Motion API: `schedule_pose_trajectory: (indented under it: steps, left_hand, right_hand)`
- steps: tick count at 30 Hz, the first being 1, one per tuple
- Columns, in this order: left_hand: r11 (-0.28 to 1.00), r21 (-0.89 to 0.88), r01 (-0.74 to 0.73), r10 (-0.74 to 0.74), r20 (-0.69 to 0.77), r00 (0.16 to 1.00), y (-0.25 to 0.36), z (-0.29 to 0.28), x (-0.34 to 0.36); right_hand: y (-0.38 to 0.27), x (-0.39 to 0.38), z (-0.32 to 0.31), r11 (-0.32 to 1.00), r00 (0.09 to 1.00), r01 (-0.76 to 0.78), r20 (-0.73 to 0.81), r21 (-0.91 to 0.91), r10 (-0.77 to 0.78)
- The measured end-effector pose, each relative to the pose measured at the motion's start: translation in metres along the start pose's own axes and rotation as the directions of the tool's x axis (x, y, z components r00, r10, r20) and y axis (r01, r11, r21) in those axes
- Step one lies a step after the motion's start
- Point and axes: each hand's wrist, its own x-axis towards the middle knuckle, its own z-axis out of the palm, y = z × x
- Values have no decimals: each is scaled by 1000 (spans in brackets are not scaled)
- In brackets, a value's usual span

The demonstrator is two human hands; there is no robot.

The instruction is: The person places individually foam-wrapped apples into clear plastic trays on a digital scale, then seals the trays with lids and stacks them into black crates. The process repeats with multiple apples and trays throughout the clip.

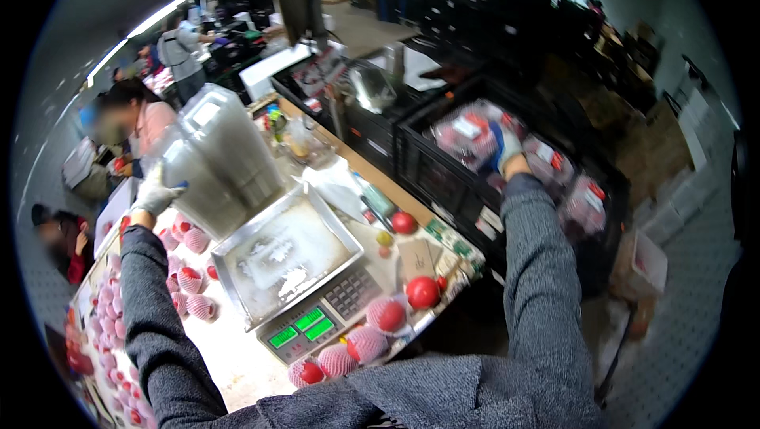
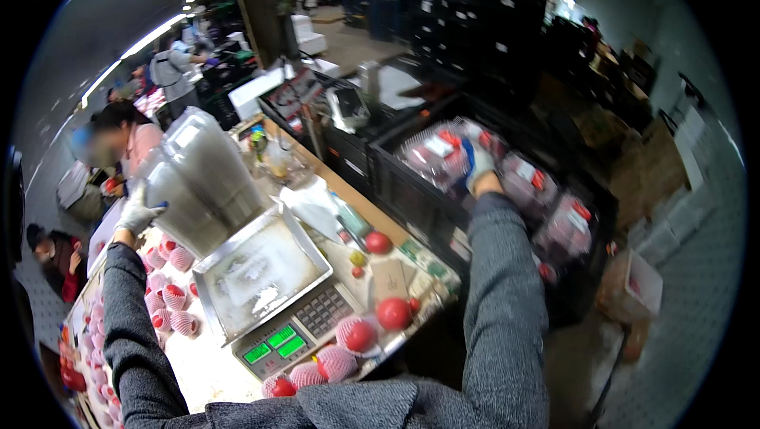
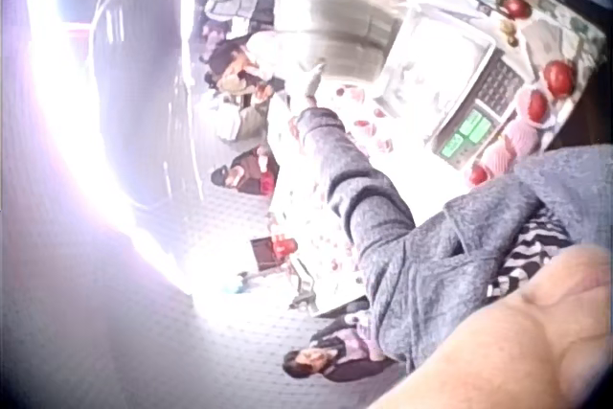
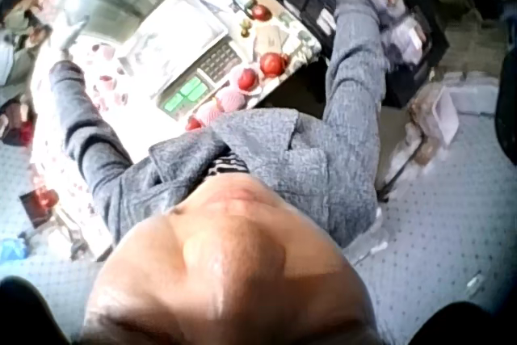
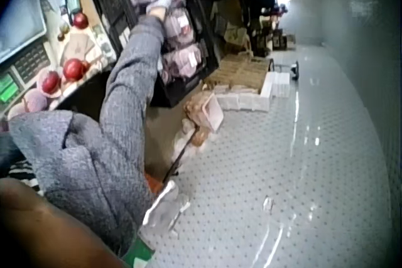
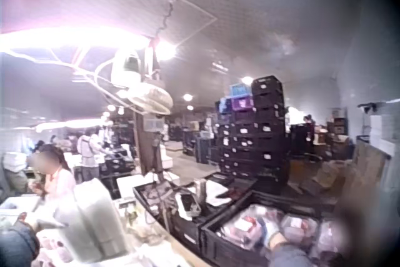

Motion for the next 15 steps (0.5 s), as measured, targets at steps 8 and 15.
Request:
schedule_pose_trajectory:
  steps: [8,15]
  left_hand:
    - [992,124,25,-10,-116,993,-17,-6,41]
    - [948,306,86,-45,-139,989,12,-12,38]
  right_hand:
    - [16,36,52,817,754,-566,472,112,458]
    - [-78,-9,-46,910,914,-377,-92,174,396]
